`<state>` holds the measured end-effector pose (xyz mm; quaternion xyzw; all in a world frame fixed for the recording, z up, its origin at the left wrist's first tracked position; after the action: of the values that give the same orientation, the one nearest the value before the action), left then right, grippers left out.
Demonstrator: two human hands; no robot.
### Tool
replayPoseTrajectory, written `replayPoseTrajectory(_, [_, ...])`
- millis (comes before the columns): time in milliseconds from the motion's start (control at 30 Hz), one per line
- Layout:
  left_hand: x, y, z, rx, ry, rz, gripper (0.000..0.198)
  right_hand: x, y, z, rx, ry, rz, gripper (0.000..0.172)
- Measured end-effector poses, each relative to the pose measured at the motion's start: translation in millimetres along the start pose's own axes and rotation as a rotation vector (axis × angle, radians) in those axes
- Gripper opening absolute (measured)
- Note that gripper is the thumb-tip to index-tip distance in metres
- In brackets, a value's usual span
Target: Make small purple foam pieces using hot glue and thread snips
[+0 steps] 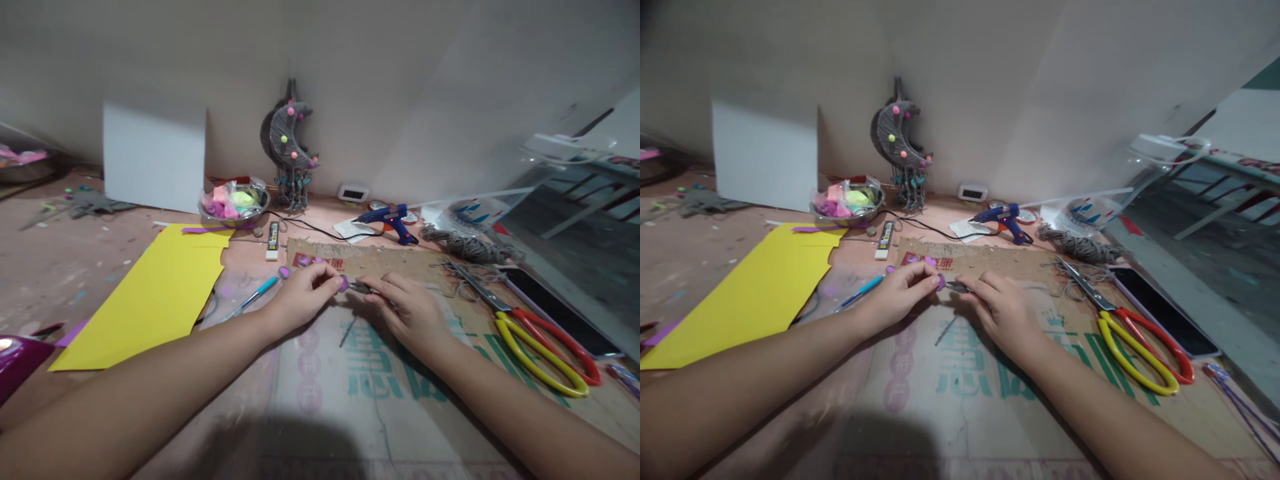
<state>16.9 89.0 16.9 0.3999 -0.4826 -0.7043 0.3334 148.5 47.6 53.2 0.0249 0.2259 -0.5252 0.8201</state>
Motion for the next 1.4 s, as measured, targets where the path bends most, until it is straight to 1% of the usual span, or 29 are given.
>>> replayPoseTrajectory(200, [1.1,1.5,-1.3,0.007,-0.015,0.005,0.022,-0.5,1.6,-2.2,-0.020,-0.018,-0.006,0.030])
replayPoseTrajectory(467, [0.3,-0.1,-1.2,0.008,-0.010,0.013,0.022,0.4,0.0,-1.1,-0.024,-0.011,0.016,0.031])
replayPoseTrajectory(667, [0.6,0.5,-0.1,0.011,-0.003,0.007,0.022,1.0,3.6,1.0,-0.021,0.013,-0.033,0.030])
replayPoseTrajectory(1000, [0.4,2.7,-0.5,-0.023,-0.012,-0.004,0.020,1.2,0.4,-2.4,-0.016,-0.016,0.012,0.030])
replayPoseTrajectory(1200, [0.1,5.0,-1.7,-0.075,-0.024,-0.021,0.019,2.0,0.7,-3.6,-0.003,-0.006,0.019,0.031])
replayPoseTrajectory(1400, [0.4,3.1,-0.8,-0.065,-0.017,-0.022,0.020,1.6,-0.8,-4.0,0.016,-0.003,0.042,0.032])
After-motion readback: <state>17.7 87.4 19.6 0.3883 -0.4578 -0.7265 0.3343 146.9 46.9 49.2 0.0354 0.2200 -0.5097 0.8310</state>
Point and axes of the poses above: each hand's wrist, its own x-axis away from the middle knuckle, its own z-axis out of the back of the hand, y = z × x, the point moved 8 cm from there along -x, towards the middle knuckle, and after that the axes turned 8 degrees about -z, right-handed, at the moved point
